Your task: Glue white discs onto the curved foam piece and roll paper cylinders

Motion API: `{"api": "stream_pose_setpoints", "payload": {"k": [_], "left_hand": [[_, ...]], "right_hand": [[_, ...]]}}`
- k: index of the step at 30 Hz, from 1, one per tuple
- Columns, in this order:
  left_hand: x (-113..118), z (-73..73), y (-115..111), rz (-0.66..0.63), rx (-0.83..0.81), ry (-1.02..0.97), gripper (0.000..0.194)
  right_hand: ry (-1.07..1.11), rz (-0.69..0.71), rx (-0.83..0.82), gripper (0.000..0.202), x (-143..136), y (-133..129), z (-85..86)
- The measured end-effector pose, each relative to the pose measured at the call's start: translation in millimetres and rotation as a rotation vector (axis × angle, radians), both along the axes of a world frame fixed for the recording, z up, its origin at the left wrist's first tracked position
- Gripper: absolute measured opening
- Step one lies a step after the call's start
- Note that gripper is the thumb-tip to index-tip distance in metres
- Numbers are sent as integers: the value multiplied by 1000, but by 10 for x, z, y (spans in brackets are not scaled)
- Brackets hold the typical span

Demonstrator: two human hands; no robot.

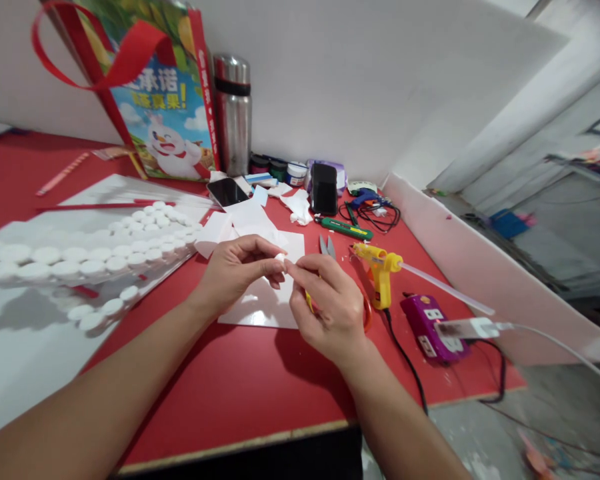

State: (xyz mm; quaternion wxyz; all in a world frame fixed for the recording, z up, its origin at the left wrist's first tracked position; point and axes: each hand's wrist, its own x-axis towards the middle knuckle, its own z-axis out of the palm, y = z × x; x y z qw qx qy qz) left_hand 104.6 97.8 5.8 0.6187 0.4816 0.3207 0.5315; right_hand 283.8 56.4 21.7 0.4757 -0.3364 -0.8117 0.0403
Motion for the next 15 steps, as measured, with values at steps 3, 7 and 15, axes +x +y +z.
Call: {"api": "stream_pose_setpoints", "payload": {"k": [3,7,15], "left_hand": [[1,16,-3,7,16,32,24],[3,17,5,-64,23,9,22],[-22,-20,14,-120,-19,-19,22]], "right_hand": [[-47,-16,8,44,-1,-17,7],[171,-7,-94,38,0,-26,63],[326,-2,-279,36,18,6,100]]}}
